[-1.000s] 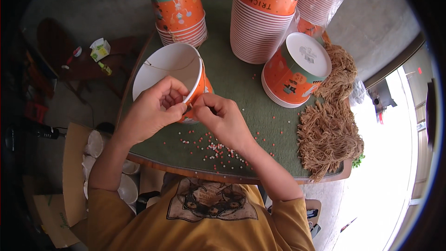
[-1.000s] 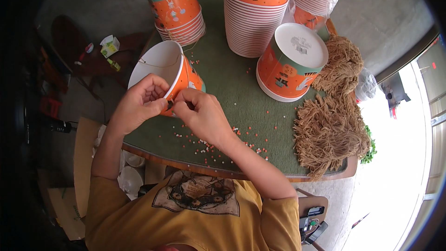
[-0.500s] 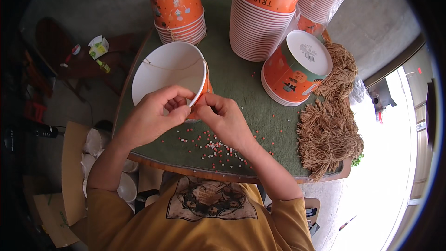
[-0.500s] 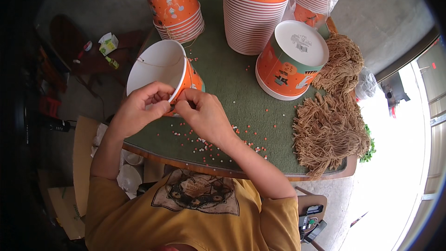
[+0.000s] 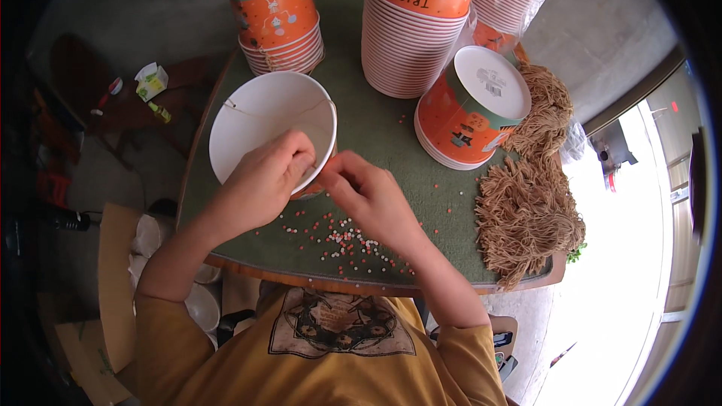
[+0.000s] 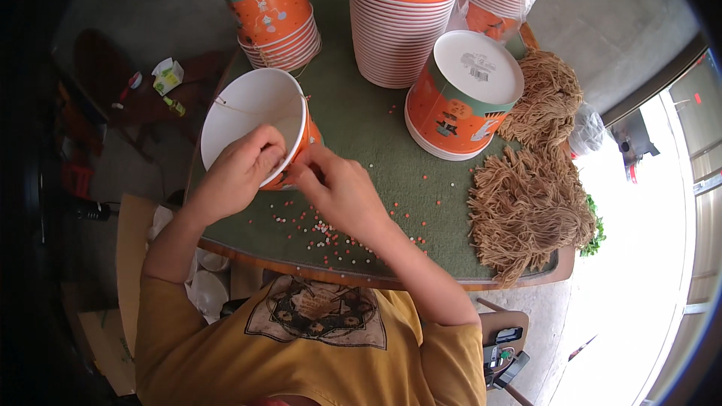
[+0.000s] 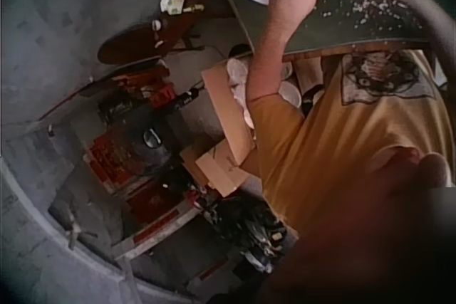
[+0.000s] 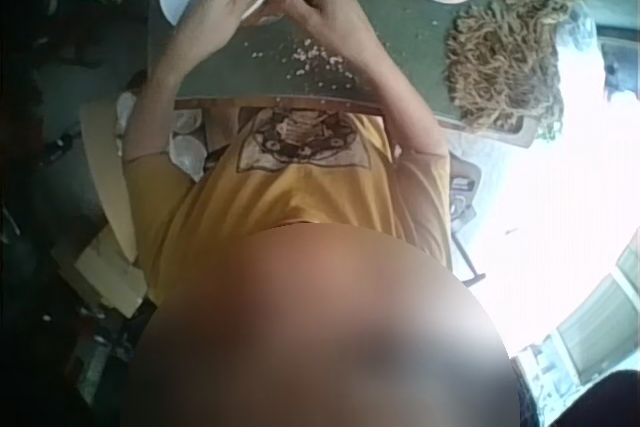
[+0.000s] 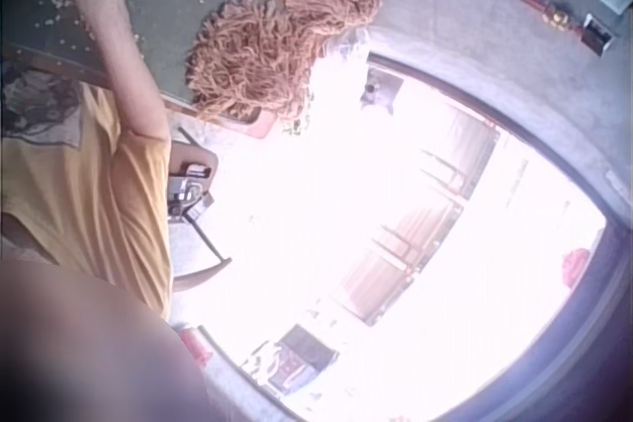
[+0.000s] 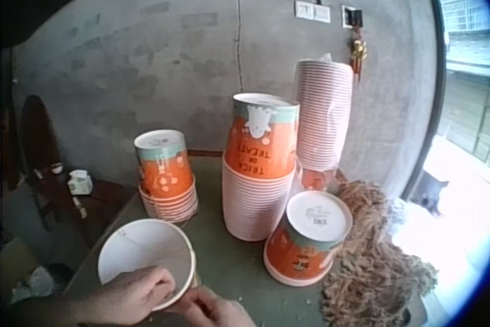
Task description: Attaching handles to paper trick-or-treat buckets and organizing them.
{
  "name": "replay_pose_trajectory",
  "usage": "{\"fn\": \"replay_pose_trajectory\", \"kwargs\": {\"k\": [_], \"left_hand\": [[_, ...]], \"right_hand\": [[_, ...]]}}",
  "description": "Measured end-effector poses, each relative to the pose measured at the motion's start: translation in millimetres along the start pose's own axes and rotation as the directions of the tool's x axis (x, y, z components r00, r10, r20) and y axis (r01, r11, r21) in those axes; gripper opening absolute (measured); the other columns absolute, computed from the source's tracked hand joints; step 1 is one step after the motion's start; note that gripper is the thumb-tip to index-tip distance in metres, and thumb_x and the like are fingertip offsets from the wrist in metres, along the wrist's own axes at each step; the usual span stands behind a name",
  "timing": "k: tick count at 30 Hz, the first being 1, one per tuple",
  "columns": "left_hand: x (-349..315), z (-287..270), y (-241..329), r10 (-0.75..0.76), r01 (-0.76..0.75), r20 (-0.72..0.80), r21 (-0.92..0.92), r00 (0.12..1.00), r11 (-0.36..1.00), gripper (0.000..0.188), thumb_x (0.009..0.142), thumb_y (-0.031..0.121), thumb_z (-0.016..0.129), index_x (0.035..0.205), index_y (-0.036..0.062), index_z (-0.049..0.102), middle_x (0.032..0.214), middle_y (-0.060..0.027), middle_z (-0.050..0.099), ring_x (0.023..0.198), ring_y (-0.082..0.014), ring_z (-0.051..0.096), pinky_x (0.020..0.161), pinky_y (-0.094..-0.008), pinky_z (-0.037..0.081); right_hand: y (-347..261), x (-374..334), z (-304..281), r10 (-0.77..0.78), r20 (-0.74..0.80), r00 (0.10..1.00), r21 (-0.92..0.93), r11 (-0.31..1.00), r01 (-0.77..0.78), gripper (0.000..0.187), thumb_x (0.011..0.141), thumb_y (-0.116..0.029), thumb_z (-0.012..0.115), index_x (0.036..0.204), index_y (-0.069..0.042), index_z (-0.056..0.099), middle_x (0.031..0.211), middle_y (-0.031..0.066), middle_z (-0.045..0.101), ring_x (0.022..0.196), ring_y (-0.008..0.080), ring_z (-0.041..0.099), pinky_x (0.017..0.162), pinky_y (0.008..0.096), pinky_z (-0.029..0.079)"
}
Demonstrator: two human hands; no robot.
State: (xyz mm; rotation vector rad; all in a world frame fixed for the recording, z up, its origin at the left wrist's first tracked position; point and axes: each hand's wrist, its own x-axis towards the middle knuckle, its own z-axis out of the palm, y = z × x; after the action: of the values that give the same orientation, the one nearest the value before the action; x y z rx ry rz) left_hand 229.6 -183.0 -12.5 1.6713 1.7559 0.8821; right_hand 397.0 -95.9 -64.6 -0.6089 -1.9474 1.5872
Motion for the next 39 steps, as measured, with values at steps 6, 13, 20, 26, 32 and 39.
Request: {"fn": "replay_pose_trajectory", "kwargs": {"k": [6, 13, 20, 26, 32, 39], "left_hand": [[5, 0, 1, 0.024, -0.032, -0.190, -0.036, 0.982, 0.999, 0.012, 0.098, 0.011, 0.049, 0.097, -0.0002, 0.050, 0.087, -0.0128, 0.058, 0.078, -0.0235, 0.058, 0.075, -0.0337, 0.047], [11, 4, 4, 0.018, -0.034, -0.056, -0.303, 0.998, 0.952, 0.014, 0.098, 0.009, 0.051, 0.109, 0.0005, 0.051, 0.094, -0.0059, 0.060, 0.088, -0.0126, 0.058, 0.080, -0.0280, 0.047], [18, 1, 0, -0.107, 0.185, 0.168, -0.565, 0.980, 0.804, 0.023, 0.095, 0.009, 0.057, 0.115, 0.0003, 0.051, 0.098, -0.0067, 0.060, 0.092, -0.0105, 0.059, 0.081, -0.0239, 0.049], [21, -6, 3, -0.149, 0.258, 0.242, -0.515, 0.959, 0.818, 0.010, 0.095, 0.008, 0.054, 0.102, 0.0005, 0.056, 0.094, -0.0035, 0.059, 0.086, -0.0084, 0.058, 0.076, -0.0229, 0.048], [22, 3, 1, -0.096, 0.154, 0.137, -0.520, 0.986, 0.840, 0.008, 0.095, 0.008, 0.052, 0.099, 0.0017, 0.055, 0.091, -0.0006, 0.057, 0.081, -0.0066, 0.056, 0.070, -0.0228, 0.047], [28, -1, -2, -0.073, 0.180, 0.190, -0.640, 0.979, 0.747, 0.009, 0.096, 0.009, 0.052, 0.102, 0.0022, 0.054, 0.091, -0.0010, 0.057, 0.080, -0.0069, 0.056, 0.070, -0.0229, 0.047]], "right_hand": [[-33, 1, -17, -0.096, -0.110, 0.989, -0.208, 0.976, 0.072, 0.015, 0.091, -0.014, 0.062, 0.100, -0.005, 0.055, 0.065, 0.0073, 0.062, 0.052, 0.0156, 0.058, 0.051, 0.0304, 0.045], [-12, 14, -9, -0.026, -0.037, 0.999, 0.096, 0.995, 0.029, 0.013, 0.092, -0.016, 0.063, 0.090, -0.003, 0.062, 0.059, -0.0017, 0.056, 0.056, 0.0023, 0.047, 0.052, 0.0231, 0.039], [-5, 15, -6, -0.026, -0.025, 0.999, 0.412, 0.910, 0.034, 0.013, 0.094, -0.016, 0.062, 0.097, -0.003, 0.060, 0.071, -0.0041, 0.055, 0.060, 0.0026, 0.040, 0.055, 0.0212, 0.035], [-19, 9, -29, -0.021, 0.003, 1.000, 0.109, 0.994, 0.020, 0.012, 0.093, -0.007, 0.057, 0.103, -0.004, 0.051, 0.070, -0.0007, 0.052, 0.062, 0.0045, 0.045, 0.056, 0.0228, 0.039], [-19, 5, -31, -0.095, -0.004, 0.995, -0.008, 0.995, 0.095, 0.012, 0.093, -0.006, 0.056, 0.102, -0.003, 0.050, 0.070, 0.0013, 0.054, 0.060, 0.0065, 0.048, 0.054, 0.0238, 0.040], [-52, 11, -46, -0.050, 0.189, 0.981, -0.009, 0.999, 0.053, 0.014, 0.094, -0.006, 0.056, 0.106, -0.002, 0.051, 0.082, -0.0016, 0.056, 0.070, 0.0020, 0.049, 0.062, 0.0198, 0.042]]}}
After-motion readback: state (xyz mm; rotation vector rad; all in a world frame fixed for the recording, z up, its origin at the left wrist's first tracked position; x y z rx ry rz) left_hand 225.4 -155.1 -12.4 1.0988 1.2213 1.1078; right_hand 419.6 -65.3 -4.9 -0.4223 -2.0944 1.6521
